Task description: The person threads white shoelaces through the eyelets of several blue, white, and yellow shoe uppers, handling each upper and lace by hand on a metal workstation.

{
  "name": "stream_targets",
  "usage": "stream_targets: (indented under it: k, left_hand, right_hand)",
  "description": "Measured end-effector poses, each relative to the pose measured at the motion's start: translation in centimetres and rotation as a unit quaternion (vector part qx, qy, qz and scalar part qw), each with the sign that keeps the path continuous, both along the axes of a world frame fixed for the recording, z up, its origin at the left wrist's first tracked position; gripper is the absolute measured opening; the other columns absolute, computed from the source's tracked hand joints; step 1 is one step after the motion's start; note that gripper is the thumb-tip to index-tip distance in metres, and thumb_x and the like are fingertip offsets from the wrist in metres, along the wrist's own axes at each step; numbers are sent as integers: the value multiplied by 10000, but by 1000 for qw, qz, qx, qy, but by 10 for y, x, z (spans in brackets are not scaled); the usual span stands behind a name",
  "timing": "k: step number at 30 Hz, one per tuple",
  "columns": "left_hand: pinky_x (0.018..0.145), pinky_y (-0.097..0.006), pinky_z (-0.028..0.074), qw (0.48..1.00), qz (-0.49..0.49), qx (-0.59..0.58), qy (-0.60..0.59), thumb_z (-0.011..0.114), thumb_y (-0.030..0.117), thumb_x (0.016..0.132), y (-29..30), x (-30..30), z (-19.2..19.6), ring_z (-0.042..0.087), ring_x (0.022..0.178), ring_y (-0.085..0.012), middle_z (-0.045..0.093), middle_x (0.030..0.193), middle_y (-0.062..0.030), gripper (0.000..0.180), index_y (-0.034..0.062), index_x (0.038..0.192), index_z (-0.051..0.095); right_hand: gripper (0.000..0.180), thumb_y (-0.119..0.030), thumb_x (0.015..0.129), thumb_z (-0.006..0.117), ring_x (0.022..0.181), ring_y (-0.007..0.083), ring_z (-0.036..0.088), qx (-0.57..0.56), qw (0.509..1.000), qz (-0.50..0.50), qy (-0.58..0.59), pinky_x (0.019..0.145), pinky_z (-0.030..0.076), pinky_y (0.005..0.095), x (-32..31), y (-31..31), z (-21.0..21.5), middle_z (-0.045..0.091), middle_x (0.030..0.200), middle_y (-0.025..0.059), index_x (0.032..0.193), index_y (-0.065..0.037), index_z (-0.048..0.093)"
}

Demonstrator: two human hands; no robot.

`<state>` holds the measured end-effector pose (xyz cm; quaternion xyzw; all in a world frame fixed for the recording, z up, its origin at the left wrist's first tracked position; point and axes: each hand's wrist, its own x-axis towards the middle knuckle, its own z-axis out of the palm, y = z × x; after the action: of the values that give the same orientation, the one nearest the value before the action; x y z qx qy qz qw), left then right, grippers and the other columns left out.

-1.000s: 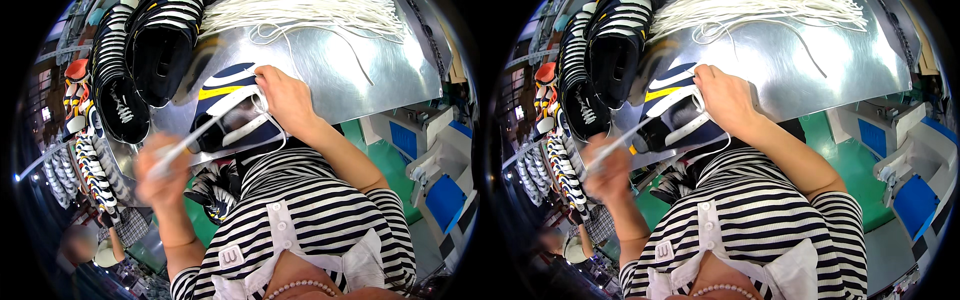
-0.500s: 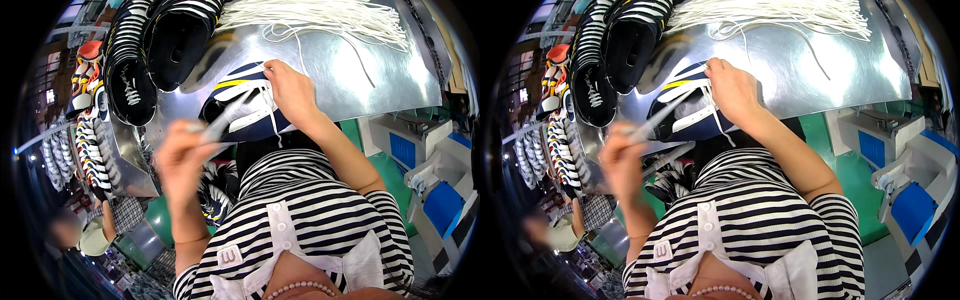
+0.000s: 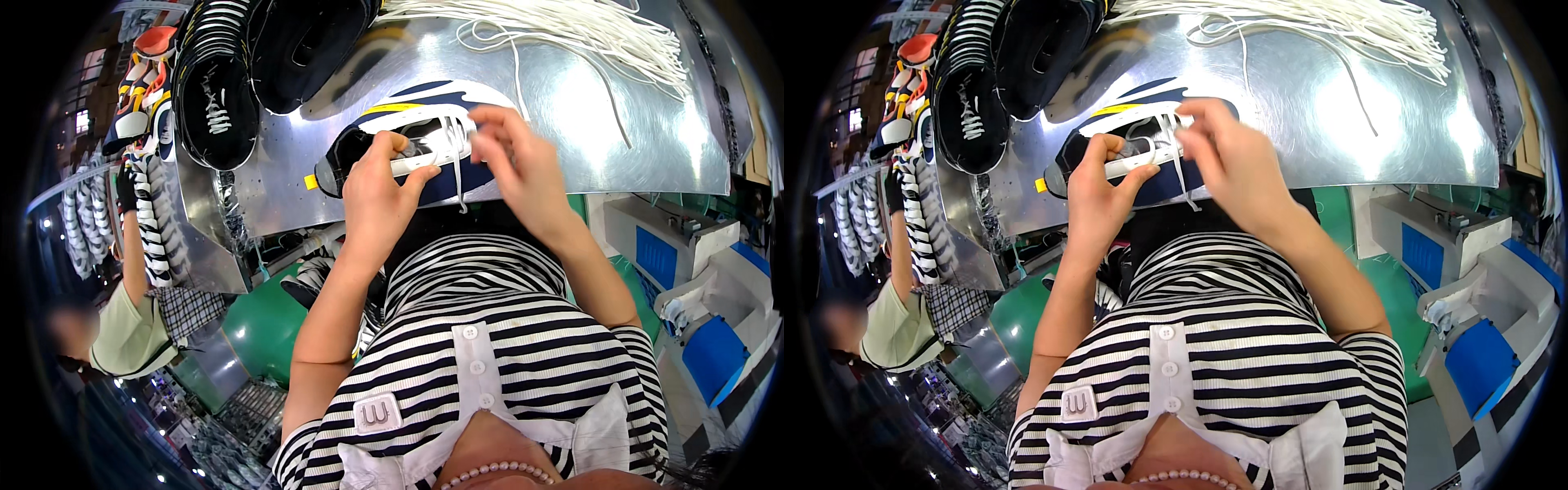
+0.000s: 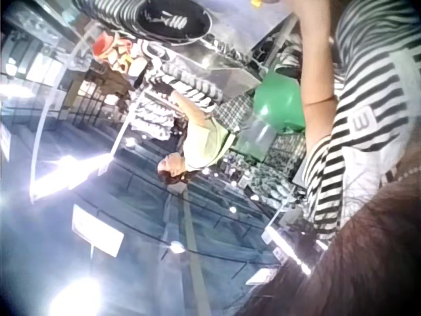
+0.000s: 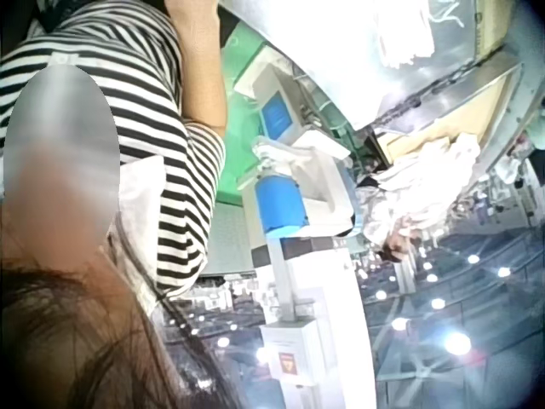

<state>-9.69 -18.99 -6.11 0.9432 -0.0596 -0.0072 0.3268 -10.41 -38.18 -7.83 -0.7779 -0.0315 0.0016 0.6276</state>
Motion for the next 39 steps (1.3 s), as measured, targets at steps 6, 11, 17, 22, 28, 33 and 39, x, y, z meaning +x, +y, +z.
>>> stream_targets:
  k: [6,11,17,22,28,33,39]
  left_hand:
    - [700,-327,530,998,-16,30,44,824,208,768,-1,4,4,711,801,-244,721,896,-143,338,10,977,648]
    - [644,-376,515,999,-52,13,-9,816,263,763,3,6,-3,673,731,-302,697,808,-132,322,38,928,655]
    - [597,-365,472,984,-156,6,-85,807,159,768,7,1,-9,610,665,-281,658,767,-110,255,54,946,657]
    - [653,-371,503,975,-192,-14,-115,791,103,793,10,0,-19,647,732,-316,678,818,-124,400,21,1109,560]
    - [618,-388,483,961,-178,-25,-212,818,111,757,19,-6,-28,613,688,-310,664,832,-131,515,-16,1126,481]
    - [570,-370,457,940,-212,-26,-268,832,93,733,20,-9,-29,565,625,-288,630,785,-95,484,21,1072,494]
    - [556,-370,436,935,-244,-39,-254,835,83,732,23,-13,-29,547,618,-272,593,758,-93,469,29,1052,496]
  right_hand:
    - [158,-142,949,606,715,310,680,-35,998,48,25,628,505,376,-22,2,-12,692,816,135,1058,-43,549]
    - [137,-134,942,608,692,303,677,-81,994,66,28,611,502,382,-17,4,-8,689,794,124,1018,-43,540]
    - [157,-142,935,606,701,341,670,-66,995,45,65,614,498,423,-12,16,-10,679,780,148,1011,-34,523]
    - [174,-181,941,588,731,383,660,-90,991,52,81,643,486,475,-5,27,-18,658,752,169,1023,-50,507]
    - [169,-193,877,659,668,310,662,-161,982,49,86,607,493,400,-3,-14,30,663,725,88,995,-82,608]
    - [140,-101,854,606,695,330,655,-186,961,184,-89,611,499,422,24,18,15,667,745,121,987,-63,626]
    - [204,-89,843,676,706,274,679,-168,954,249,-13,636,510,334,29,8,8,681,765,136,1043,-61,649]
